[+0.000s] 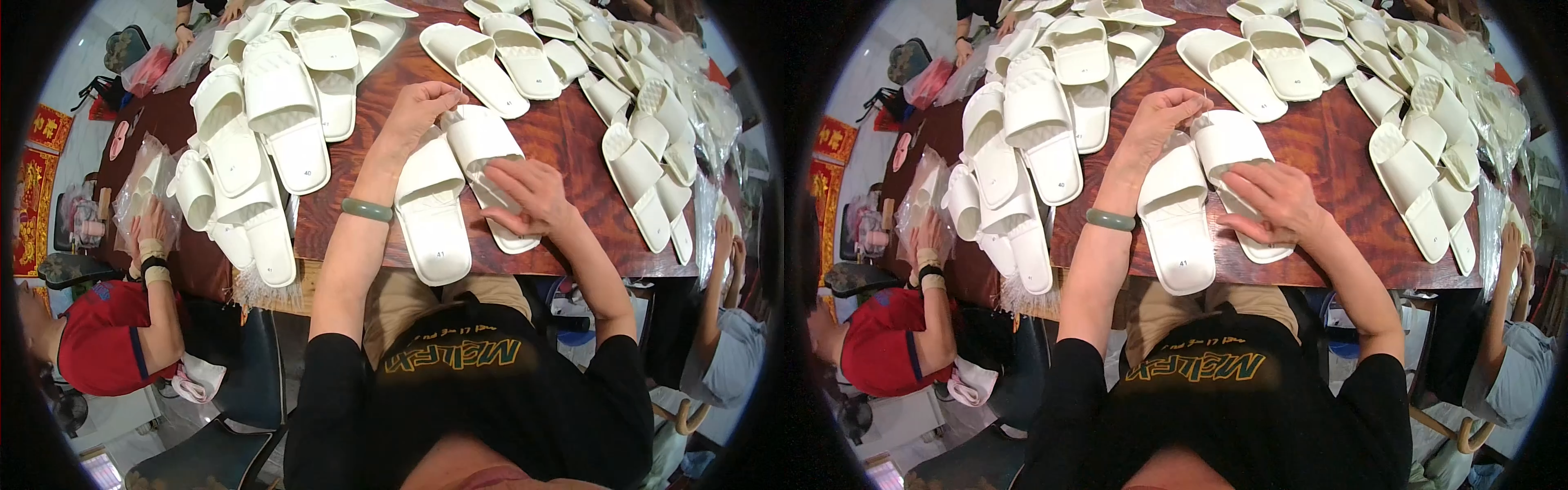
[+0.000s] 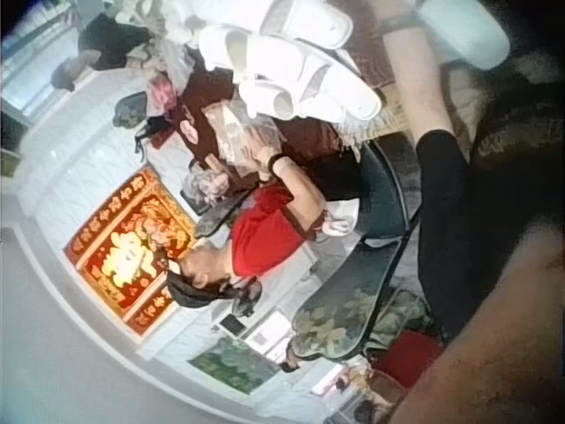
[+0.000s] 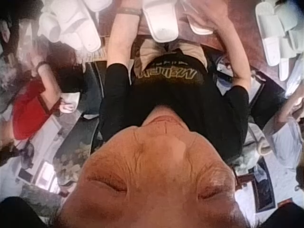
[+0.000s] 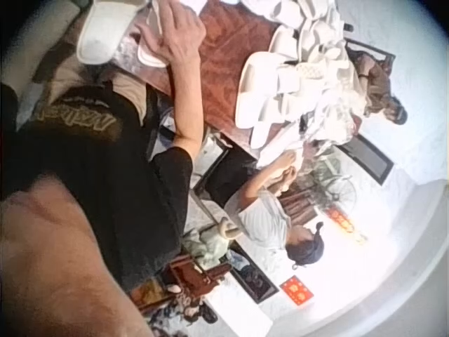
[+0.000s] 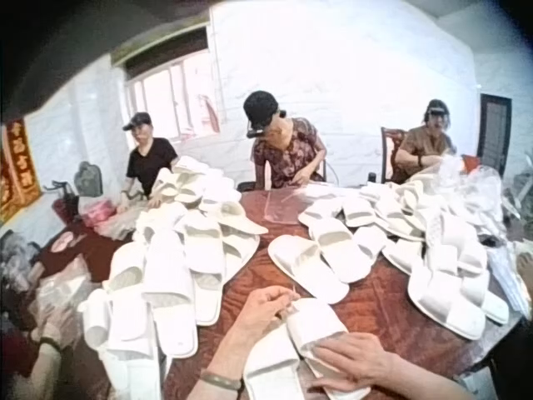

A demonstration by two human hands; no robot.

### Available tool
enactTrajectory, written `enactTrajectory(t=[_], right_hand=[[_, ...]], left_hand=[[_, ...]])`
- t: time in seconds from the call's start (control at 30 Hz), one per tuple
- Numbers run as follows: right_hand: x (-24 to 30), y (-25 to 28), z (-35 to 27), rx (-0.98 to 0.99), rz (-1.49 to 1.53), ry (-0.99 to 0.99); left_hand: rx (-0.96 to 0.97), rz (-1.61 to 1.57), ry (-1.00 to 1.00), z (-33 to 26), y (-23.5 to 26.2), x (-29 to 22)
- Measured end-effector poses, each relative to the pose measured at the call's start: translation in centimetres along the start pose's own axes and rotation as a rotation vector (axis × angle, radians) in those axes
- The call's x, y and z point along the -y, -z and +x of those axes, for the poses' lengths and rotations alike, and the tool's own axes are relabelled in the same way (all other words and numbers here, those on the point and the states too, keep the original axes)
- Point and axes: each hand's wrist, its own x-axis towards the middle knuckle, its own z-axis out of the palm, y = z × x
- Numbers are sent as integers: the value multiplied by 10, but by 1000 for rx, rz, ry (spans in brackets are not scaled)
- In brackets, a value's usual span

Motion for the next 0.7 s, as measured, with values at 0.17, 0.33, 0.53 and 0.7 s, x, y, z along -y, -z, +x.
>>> enactTrajectory(t=[0.17, 0.33, 0.53, 0.7], right_hand=[[-26, -21, 55, -314, 259, -487], [-53, -59, 77, -219, 1075, -874], [-54, -71, 71, -412, 1290, -948], [-54, -78, 67, -473, 1266, -914]], left_hand=[[-78, -2, -126, -9, 0, -14], [-124, -139, -162, -9, 2, -13], [-255, -237, -133, -1, 10, -1], [-108, -314, -117, 4, 19, 5]])
